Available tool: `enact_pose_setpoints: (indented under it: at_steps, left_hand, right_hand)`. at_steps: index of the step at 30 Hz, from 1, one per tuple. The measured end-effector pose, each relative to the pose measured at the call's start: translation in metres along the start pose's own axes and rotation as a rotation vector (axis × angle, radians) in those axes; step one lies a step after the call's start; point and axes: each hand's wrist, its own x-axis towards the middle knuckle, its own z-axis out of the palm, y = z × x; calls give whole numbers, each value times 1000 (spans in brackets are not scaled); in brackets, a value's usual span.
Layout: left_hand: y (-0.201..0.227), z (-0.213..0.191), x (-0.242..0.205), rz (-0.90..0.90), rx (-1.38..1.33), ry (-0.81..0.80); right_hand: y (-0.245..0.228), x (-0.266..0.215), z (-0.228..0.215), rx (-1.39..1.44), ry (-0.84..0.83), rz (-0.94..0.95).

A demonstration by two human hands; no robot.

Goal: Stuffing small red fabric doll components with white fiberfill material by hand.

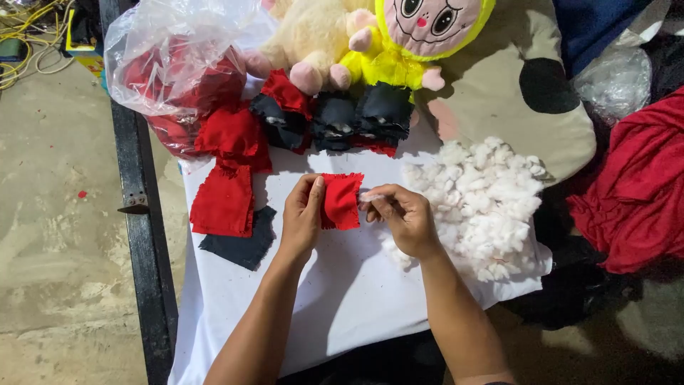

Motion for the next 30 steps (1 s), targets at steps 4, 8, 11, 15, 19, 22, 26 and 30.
enact_pose_setpoints:
  at_steps: [4,8,11,15,19,22,26,30]
  left_hand:
    - [6,2,-1,13,19,-3]
    - [15,4,-7,7,31,-11]
    - [12,3,-4,24,41,-28]
    - [1,1,1,62,104,-66]
    - [8,4,-5,57,112,-89]
    - [7,3,-4,54,108,-99]
    - [2,1,-2,98,110,-53]
    - [6,3,-4,135,120,-30]
  right_hand:
    - [-1,1,-1,-25,-45,39]
    - [-1,2,-4,-95,-99,18]
    - [-3,4,-3,-106,-80,-25]
    - [3,1,-3,-75,4,-6]
    - [11,0,-7,-85,11,-8]
    - [4,4,-7,-123,-8,-48]
    - [-7,8,-4,-295,-48,-153]
    - [4,6,-1,-359,-86,-213]
